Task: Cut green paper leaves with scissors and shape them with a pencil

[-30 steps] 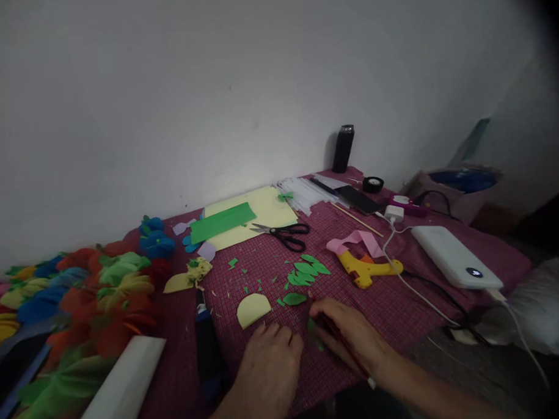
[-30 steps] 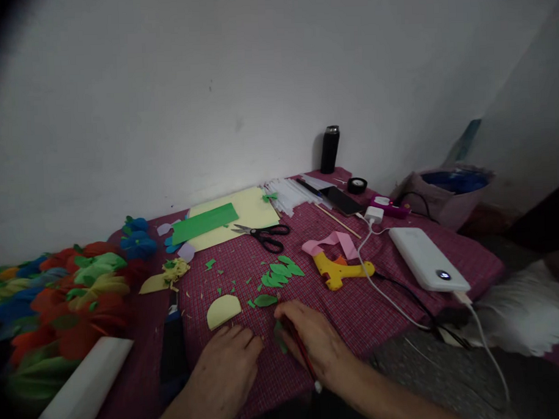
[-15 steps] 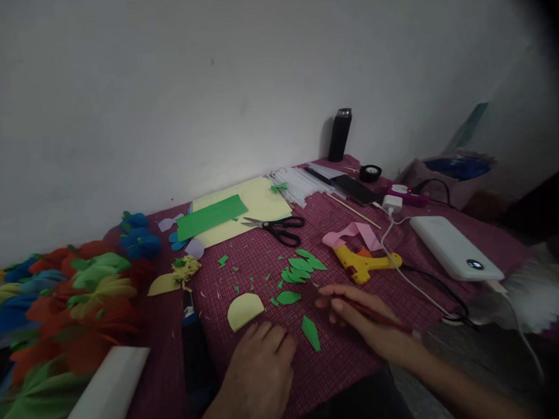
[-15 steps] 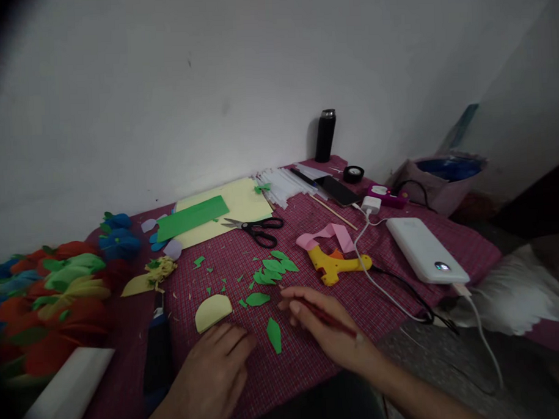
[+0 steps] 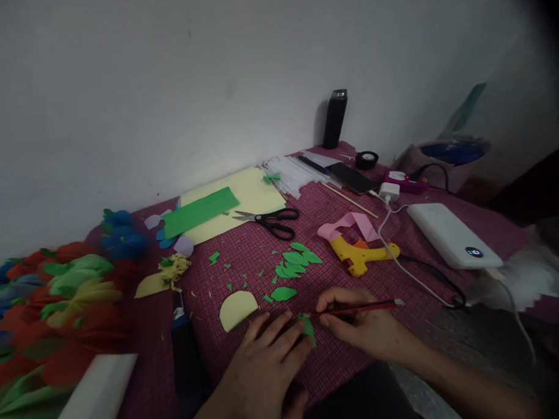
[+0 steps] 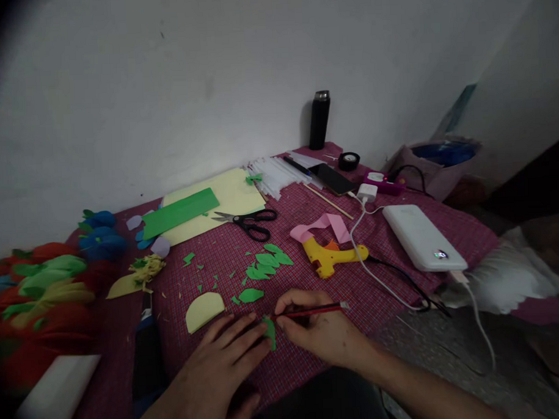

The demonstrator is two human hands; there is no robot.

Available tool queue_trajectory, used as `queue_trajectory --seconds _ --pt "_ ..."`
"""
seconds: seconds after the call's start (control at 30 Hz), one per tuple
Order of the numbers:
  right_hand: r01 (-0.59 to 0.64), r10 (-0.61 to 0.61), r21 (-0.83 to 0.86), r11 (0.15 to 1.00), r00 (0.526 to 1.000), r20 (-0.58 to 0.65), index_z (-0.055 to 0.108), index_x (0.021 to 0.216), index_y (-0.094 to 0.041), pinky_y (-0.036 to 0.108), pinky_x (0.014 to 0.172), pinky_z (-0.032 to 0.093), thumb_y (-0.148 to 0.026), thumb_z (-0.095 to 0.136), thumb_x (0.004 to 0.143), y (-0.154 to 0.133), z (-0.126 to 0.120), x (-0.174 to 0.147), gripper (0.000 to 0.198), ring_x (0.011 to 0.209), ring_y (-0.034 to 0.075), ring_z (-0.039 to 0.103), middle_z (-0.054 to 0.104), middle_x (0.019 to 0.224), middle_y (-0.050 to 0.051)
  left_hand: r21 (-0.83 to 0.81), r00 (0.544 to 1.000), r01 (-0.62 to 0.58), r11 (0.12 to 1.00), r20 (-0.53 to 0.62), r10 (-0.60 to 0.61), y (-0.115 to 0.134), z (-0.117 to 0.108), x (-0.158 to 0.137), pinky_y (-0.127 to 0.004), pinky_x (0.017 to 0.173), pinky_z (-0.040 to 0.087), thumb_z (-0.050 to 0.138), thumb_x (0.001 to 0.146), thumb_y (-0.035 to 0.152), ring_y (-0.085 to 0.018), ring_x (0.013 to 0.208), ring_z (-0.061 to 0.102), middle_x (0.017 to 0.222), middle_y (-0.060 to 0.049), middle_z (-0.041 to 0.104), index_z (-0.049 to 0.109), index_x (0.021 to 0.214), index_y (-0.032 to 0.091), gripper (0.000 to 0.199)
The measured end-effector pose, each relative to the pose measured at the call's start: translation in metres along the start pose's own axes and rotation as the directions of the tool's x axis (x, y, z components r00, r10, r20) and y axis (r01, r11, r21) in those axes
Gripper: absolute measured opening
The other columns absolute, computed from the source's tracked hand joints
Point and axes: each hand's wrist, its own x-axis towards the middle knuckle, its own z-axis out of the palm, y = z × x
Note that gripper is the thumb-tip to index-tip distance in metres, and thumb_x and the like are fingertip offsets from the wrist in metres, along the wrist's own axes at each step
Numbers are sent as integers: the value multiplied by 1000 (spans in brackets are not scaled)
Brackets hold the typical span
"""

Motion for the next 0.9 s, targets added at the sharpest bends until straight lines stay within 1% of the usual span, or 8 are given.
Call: queue_trajectory --seconds 0.2,0.4,0.57,0.77,0.9 --pt "6 -6 0 1000 1000 4 58 72 -20 23 52 40 -20 54 77 5 3 5 6 58 12 50 56 62 -2 -14 1000 10 1000 -13 -10 1 0 1 -51 105 28 59 74 29 -28 126 41 134 -4 51 48 128 26 55" --pt "-39 38 62 997 999 14 58 74 -20 22 51 39 -22 55 78 9 3 3 6 56 12 48 55 62 -2 -30 999 42 999 -7 -42 2 1 -1 -49 106 26 59 76 30 -27 128 38 137 -3 49 48 128 27 54" --pt "-26 25 37 999 999 39 59 74 -20 22 53 40 -22 55 80 8 3 4 7 58 12 49 56 63 -2 -35 998 62 997 14 -61 3 -1 0 -52 106 25 59 75 31 -27 128 38 138 -5 47 47 129 27 55" --pt "-21 20 13 1000 998 54 59 76 -20 22 53 38 -24 55 82 8 2 5 8 59 11 47 54 64 -2 -39 997 70 997 25 -69 4 0 1 -52 105 27 59 74 28 -29 127 39 136 -7 48 49 126 25 53" --pt "-38 37 19 999 998 54 58 76 -19 21 52 37 -24 54 82 7 2 4 9 59 11 46 53 64 -2 -25 998 62 998 32 -61 5 -2 2 -51 106 24 57 70 22 -28 129 36 138 -7 46 47 127 26 57"
